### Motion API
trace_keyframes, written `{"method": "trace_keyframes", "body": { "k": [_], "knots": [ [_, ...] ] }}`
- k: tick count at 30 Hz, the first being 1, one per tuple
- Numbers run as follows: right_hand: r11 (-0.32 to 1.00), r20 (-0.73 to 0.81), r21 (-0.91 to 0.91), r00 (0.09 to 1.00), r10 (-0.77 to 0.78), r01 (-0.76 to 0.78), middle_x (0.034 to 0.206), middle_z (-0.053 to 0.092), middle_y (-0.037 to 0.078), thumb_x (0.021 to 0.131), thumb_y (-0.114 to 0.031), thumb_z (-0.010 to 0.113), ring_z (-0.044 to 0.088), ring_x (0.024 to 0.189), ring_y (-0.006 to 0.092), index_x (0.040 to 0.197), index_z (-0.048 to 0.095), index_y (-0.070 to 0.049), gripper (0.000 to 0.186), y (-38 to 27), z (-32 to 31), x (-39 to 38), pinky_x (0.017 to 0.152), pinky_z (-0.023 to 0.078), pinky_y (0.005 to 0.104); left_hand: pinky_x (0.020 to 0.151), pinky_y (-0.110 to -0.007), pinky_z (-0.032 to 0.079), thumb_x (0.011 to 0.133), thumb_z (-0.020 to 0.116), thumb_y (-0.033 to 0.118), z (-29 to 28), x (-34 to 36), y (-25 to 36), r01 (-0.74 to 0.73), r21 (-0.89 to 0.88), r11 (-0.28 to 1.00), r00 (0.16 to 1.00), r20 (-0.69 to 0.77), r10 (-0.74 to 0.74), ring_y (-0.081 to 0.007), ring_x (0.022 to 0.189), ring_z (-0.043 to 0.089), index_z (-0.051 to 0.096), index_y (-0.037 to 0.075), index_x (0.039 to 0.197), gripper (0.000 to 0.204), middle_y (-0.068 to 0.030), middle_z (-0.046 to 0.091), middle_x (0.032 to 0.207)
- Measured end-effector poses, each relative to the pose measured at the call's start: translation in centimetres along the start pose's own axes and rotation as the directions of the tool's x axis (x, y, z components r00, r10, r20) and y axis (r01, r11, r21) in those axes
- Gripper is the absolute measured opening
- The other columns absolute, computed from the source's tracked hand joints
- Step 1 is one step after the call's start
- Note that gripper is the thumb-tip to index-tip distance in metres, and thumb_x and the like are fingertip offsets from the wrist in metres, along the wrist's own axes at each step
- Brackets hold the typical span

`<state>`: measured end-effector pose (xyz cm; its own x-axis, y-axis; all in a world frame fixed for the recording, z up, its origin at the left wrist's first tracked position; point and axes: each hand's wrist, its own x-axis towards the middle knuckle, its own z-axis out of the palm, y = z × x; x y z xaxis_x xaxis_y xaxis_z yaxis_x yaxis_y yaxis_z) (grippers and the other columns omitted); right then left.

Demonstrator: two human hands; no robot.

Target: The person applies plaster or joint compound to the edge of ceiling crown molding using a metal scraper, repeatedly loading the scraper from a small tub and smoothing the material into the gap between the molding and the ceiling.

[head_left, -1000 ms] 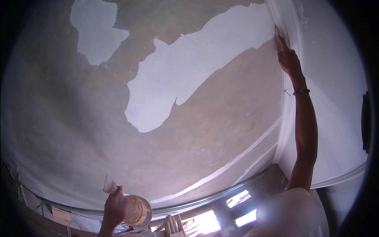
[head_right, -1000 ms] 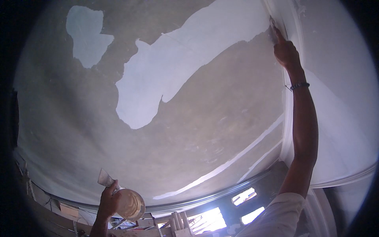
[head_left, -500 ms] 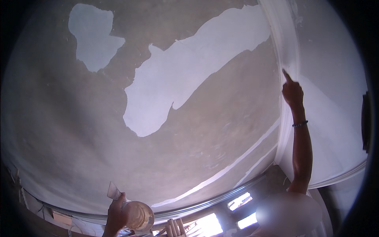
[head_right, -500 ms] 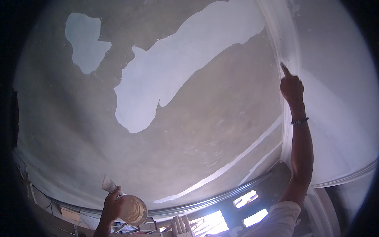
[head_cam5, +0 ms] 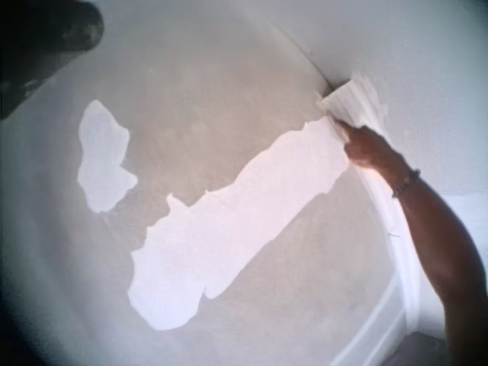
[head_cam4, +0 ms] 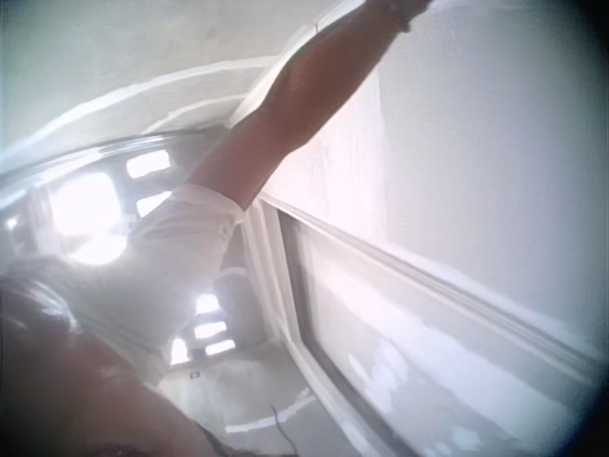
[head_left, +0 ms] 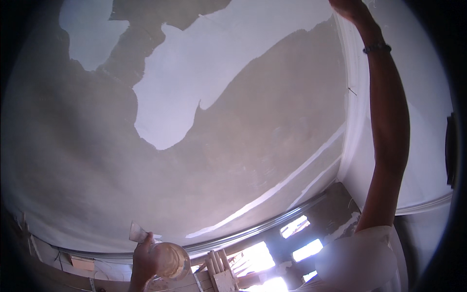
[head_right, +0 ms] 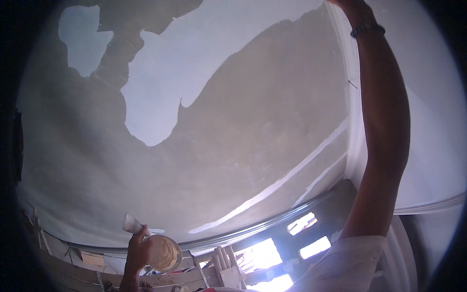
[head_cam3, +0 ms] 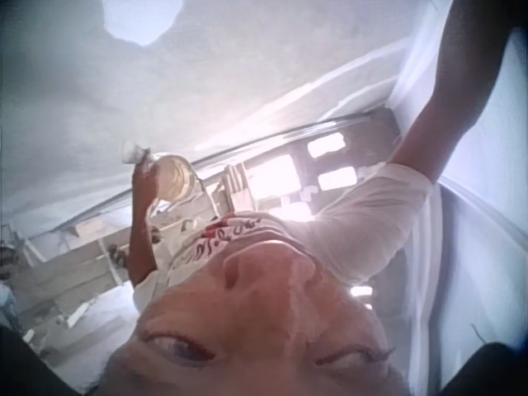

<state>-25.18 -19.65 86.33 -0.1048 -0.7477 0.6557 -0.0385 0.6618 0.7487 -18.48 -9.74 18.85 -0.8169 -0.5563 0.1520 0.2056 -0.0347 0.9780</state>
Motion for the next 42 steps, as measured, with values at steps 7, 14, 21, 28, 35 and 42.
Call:
{"method": "trace_keyframes", "body": {
  "k": [7, 14, 21, 28, 35, 42],
  "knots": [
    [0.997, -0.036, -0.080, 0.999, 0.012, -0.015, 0.087, 0.063, 0.028, 0.087, -0.019, 0.045, 0.062, 0.076, 0.0430, 0.144, 0.019, -0.026, 0.063, 9.6, 12.4, -6.1, 0.077, 0.051, 0.0518, 0.103, -0.036, 0.034, 0.083, 0.054, 0.012, -1.0, 0.1, 3.1, 0.166, -0.052, 0.985, 0.985, 0.054, -0.163, -0.0330, 0.119, 0.049, 0.046, -0.010, 0.126, 0.048, -0.0277, 0.054, 0.120],
    [0.983, 0.063, 0.009, 0.981, 0.185, -0.186, 0.086, 0.063, 0.027, 0.086, -0.017, 0.047, 0.063, 0.082, 0.0428, 0.142, 0.028, -0.021, 0.060, 16.0, 19.5, -15.0, 0.075, 0.051, 0.0526, 0.104, -0.036, 0.033, 0.084, 0.055, 0.015, 0.2, 0.3, 2.4, 0.087, 0.088, 0.992, 0.995, 0.034, -0.091, -0.0343, 0.121, 0.047, 0.048, -0.008, 0.125, 0.047, -0.0273, 0.053, 0.122],
    [0.948, 0.128, 0.057, 0.944, 0.304, -0.313, 0.083, 0.063, 0.026, 0.085, -0.015, 0.050, 0.064, 0.078, 0.0410, 0.142, 0.029, -0.025, 0.061, 18.7, 23.2, -19.3, 0.071, 0.051, 0.0520, 0.104, -0.035, 0.033, 0.083, 0.056, 0.018, 3.3, -0.6, 1.3, 0.128, -0.082, 0.988, 0.992, 0.025, -0.127, -0.0293, 0.120, 0.048, 0.050, -0.007, 0.123, 0.048, -0.0230, 0.054, 0.122],
    [0.965, 0.110, 0.090, 0.965, 0.237, -0.247, 0.079, 0.063, 0.024, 0.085, -0.013, 0.048, 0.063, 0.073, 0.0401, 0.141, 0.030, -0.026, 0.060, 23.1, 26.2, -22.1, 0.068, 0.051, 0.0514, 0.103, -0.035, 0.032, 0.082, 0.056, 0.017, 4.1, -1.4, 2.6, 0.113, 0.072, 0.991, 0.992, 0.040, -0.116, -0.0299, 0.121, 0.047, 0.050, -0.007, 0.124, 0.049, -0.0238, 0.053, 0.123],
    [0.921, 0.166, 0.078, 0.916, 0.366, -0.382, 0.078, 0.064, 0.021, 0.082, -0.011, 0.049, 0.065, 0.072, 0.0373, 0.143, 0.027, -0.021, 0.065, 24.6, 28.6, -26.2, 0.067, 0.052, 0.0487, 0.104, -0.035, 0.032, 0.082, 0.057, 0.018, 4.8, -2.8, 5.9, 0.174, 0.097, 0.980, 0.985, 0.000, -0.174, -0.0304, 0.122, 0.046, 0.050, -0.006, 0.125, 0.050, -0.0234, 0.052, 0.125],
    [0.056, 0.464, 0.842, 0.774, 0.431, -0.537, 0.064, 0.059, 0.008, 0.080, -0.011, 0.049, 0.047, 0.041, 0.0102, 0.140, 0.024, 0.005, 0.066, 21.4, 25.9, -24.5, 0.037, 0.038, 0.0240, 0.103, -0.035, 0.034, 0.084, 0.056, 0.020, 3.8, -4.0, 6.3, 0.140, 0.113, 0.984, 0.990, -0.005, -0.141, -0.0305, 0.121, 0.048, 0.050, -0.006, 0.125, 0.049, -0.0240, 0.053, 0.125]
  ]
}}
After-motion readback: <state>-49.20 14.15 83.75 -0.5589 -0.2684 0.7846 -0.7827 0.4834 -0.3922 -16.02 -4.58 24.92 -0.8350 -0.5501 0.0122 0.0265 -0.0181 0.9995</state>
